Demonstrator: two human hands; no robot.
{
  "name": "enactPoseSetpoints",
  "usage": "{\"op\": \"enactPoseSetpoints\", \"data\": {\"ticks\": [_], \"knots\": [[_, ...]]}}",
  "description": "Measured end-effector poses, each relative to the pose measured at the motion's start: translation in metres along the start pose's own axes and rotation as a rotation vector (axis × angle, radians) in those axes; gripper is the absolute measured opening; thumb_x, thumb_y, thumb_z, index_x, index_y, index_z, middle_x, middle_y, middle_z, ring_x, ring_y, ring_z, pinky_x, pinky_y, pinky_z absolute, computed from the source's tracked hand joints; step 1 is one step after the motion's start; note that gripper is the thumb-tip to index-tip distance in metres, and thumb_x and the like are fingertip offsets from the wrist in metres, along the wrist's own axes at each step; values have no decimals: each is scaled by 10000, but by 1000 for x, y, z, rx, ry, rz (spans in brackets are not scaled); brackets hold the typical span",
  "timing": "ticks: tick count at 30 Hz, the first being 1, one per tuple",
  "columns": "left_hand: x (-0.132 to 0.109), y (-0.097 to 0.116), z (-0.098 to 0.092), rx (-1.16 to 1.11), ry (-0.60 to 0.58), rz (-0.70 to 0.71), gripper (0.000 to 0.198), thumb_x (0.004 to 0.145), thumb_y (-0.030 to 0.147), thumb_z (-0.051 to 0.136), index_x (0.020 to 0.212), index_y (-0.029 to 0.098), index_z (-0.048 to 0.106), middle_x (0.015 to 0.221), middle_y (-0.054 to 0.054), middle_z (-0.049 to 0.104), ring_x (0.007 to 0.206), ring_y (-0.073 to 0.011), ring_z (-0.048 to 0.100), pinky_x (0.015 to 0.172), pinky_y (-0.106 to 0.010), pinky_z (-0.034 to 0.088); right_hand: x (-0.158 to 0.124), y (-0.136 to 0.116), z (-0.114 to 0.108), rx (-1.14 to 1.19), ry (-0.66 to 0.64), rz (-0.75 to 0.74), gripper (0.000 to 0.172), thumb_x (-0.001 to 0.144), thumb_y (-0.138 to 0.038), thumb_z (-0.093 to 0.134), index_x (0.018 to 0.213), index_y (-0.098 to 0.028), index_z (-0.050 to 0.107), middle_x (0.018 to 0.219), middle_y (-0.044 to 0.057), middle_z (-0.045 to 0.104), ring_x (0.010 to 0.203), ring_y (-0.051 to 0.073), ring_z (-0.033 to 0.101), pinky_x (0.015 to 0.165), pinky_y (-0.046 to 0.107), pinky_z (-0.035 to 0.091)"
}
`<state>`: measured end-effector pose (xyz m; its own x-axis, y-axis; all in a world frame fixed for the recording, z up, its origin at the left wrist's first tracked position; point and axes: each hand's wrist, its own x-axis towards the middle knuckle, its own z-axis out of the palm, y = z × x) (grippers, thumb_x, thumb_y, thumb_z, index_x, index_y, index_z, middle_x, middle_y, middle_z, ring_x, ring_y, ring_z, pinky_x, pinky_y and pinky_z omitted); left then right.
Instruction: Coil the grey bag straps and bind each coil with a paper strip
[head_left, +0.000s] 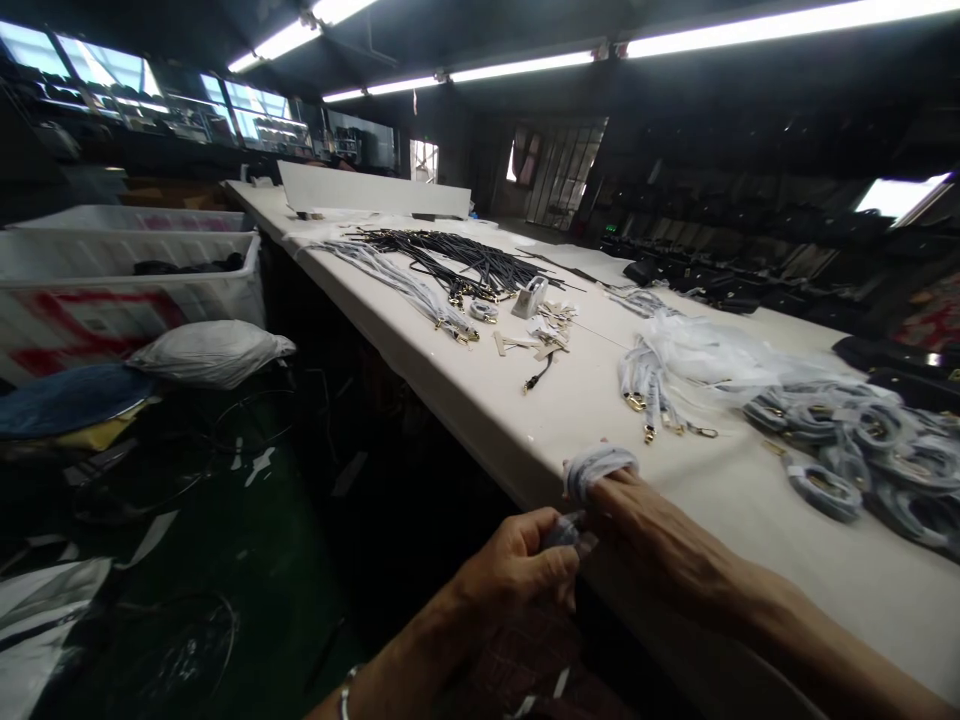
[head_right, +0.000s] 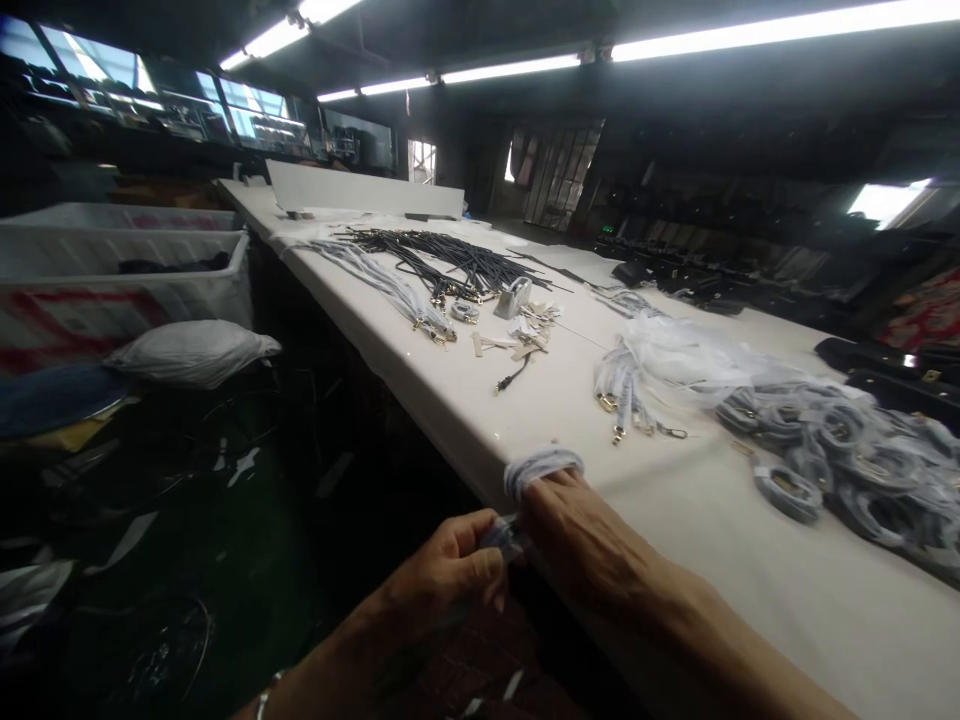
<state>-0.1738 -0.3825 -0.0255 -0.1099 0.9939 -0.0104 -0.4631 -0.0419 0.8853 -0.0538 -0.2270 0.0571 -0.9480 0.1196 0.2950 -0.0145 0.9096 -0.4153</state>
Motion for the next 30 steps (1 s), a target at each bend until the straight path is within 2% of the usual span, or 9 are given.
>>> {"op": "enactPoseSetpoints", "data": {"ticks": [3,6,9,13,15,17,21,26,30], "knots": [[-4,19,-15,347,1,-57,286,736,296,760,961,149,662,768,29,597,674,-106,519,610,-203,387,-18,-1,12,-154,-244,77,49,872,-228,537,844,-196,562,893,94,614,781,245,546,688,399,455],[3,25,-22,587,60,-8,196,743,265,730,905,165,683,768,33,632,715,-125,548,630,-216,389,-36,-2,19,-88,-404,196,127,860,-237,571,980,-200,591,1006,96,621,883,259,556,788,419,452],[18,23,-30,586,-2,-61,195,712,314,766,806,167,680,684,45,614,640,-114,527,575,-211,372,-44,-6,14,169,-536,370,195,950,-360,496,1017,-209,600,986,65,630,859,228,566,787,372,457],[38,14,-44,400,-271,-203,269,757,401,737,717,145,666,589,44,553,531,-85,436,505,-205,311,-39,-22,-1,754,-583,570,380,981,-521,454,1015,-189,635,927,32,632,834,182,570,727,278,455],[43,4,-44,289,-291,-188,376,741,474,759,656,127,641,551,41,508,496,-73,383,481,-210,273,-35,-30,-2,1034,-517,605,417,959,-534,506,1019,-152,661,839,32,635,772,164,572,703,261,450],[45,-9,-37,179,-211,-124,496,756,601,715,664,121,628,568,23,516,497,-78,392,486,-216,285,-33,-33,-1,1309,-379,602,461,941,-540,533,1001,-109,685,754,47,641,701,155,581,694,271,464],[40,-33,-12,-109,-8,116,719,837,795,415,1002,132,637,847,-66,637,702,-159,563,695,-282,447,-23,-30,-7,1727,-11,612,429,955,-511,499,1048,-149,709,931,86,714,941,236,665,917,398,503],[34,-40,5,-118,-112,226,642,774,627,706,1165,124,624,887,-74,639,784,-169,571,745,-273,427,-5,-25,-34,1771,181,614,341,945,-437,538,1073,-173,711,930,50,749,1068,343,666,974,495,523],[41,-44,13,-139,-122,195,487,849,525,677,1112,117,631,854,-63,620,726,-140,582,682,-245,443,-2,-22,-50,1656,240,705,325,914,-372,602,1120,-147,715,949,84,759,1007,347,699,903,463,588]]}}
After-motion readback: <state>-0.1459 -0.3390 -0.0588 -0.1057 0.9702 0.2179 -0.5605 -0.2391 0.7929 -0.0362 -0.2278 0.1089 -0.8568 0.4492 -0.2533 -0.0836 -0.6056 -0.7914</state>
